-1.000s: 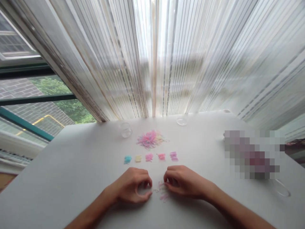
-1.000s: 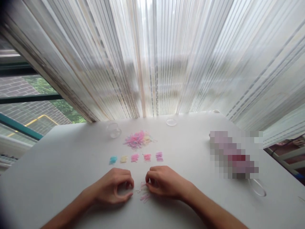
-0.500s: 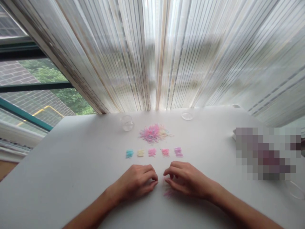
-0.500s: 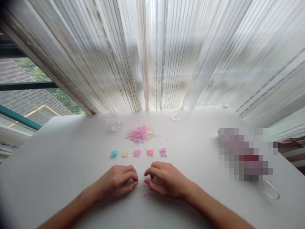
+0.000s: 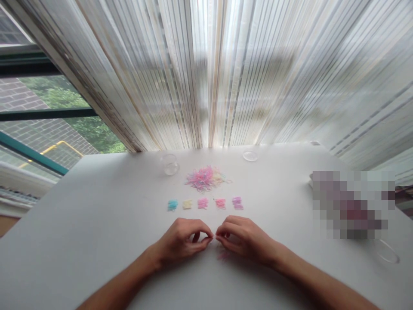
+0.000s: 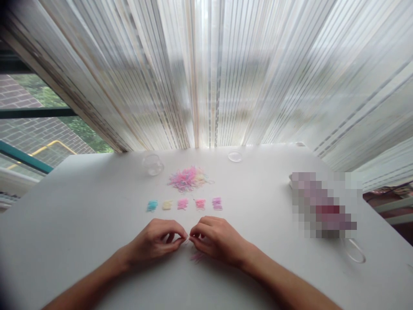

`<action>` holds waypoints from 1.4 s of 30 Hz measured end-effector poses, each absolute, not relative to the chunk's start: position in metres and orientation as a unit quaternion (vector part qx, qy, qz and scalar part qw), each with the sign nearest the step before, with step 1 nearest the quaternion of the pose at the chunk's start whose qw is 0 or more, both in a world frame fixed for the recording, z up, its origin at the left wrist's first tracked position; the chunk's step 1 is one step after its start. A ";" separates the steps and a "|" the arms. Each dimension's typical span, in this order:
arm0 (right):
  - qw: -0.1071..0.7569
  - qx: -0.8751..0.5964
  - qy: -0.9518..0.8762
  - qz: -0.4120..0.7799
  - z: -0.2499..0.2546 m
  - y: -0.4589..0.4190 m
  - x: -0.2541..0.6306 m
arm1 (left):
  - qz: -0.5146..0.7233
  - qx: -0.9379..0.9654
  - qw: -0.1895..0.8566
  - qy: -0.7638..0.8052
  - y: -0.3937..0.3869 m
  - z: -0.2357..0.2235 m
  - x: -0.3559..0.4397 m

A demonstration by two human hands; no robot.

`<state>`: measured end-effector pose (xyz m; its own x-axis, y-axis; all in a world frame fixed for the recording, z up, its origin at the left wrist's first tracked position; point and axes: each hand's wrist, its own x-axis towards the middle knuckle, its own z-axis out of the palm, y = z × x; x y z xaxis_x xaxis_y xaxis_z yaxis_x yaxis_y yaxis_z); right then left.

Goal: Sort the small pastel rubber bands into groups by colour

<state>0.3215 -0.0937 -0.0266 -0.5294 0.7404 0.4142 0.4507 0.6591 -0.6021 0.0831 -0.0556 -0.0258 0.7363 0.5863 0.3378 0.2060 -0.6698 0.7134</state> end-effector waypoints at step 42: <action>0.342 -0.357 -0.842 0.216 -0.027 -0.094 0.322 | 0.279 0.848 0.373 0.253 -0.053 -0.027 0.081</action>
<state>0.3218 -0.0936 -0.0266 -0.5107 0.7490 0.4221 0.4529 0.6517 -0.6084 0.0811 -0.0533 -0.0266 0.7168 0.6366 0.2845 0.2203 -0.5939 0.7738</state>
